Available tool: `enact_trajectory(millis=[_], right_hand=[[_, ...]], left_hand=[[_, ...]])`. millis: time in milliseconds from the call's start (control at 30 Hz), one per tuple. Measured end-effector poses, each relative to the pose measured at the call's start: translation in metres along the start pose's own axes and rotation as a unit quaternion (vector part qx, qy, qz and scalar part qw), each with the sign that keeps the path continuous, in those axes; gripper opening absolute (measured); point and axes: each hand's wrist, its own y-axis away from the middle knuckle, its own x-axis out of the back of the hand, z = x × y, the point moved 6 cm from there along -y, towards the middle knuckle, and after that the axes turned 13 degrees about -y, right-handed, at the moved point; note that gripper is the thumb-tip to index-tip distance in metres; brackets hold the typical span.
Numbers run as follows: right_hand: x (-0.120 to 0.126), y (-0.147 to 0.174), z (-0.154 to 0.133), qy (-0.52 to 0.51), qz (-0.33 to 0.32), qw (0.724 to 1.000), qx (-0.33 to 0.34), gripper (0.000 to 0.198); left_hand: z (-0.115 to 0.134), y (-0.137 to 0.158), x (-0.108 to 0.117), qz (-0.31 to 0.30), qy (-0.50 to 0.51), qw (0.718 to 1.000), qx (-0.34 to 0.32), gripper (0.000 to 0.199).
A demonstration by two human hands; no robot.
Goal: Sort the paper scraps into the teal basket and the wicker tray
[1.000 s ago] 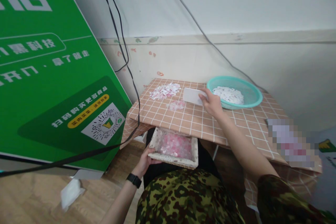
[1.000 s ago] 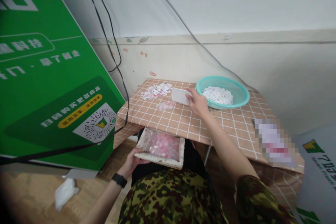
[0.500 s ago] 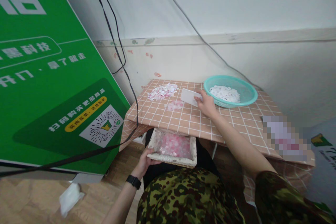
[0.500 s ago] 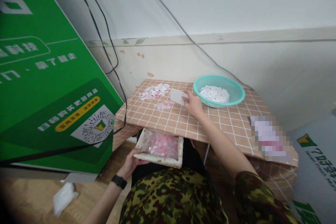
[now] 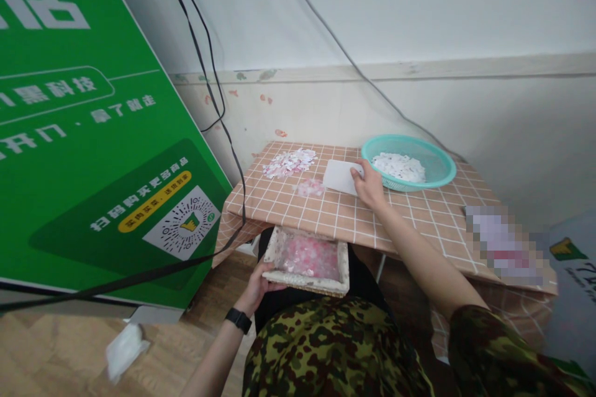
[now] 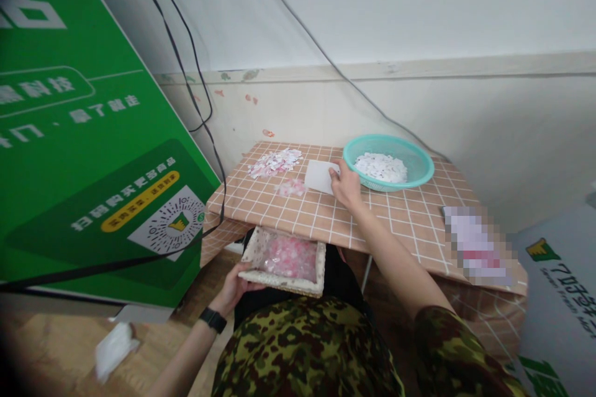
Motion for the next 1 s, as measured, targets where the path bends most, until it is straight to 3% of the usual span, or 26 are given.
enact_trajectory(millis=[133, 367, 500, 667, 1000], right_hand=[[-0.003, -0.003, 0.009, -0.038, -0.002, 0.999, -0.014, 0.037], [-0.024, -0.001, 0.022, -0.143, -0.073, 0.985, -0.069, 0.038], [-0.03, 0.001, 0.019, -0.196, -0.111, 0.972, -0.059, 0.041], [-0.025, -0.002, 0.021, -0.166, -0.089, 0.981, -0.042, 0.04], [-0.026, -0.002, 0.018, -0.201, -0.132, 0.969, -0.062, 0.038]], left_hand=[[0.0, 0.0, 0.0, 0.004, 0.005, 1.0, 0.003, 0.037], [0.001, 0.0, 0.001, -0.016, 0.001, 1.0, -0.018, 0.03], [-0.001, -0.001, 0.001, -0.02, 0.007, 1.0, -0.015, 0.031], [-0.002, -0.001, 0.002, -0.012, 0.009, 1.0, -0.009, 0.031], [-0.002, -0.002, 0.003, -0.021, 0.015, 1.0, -0.008, 0.033]])
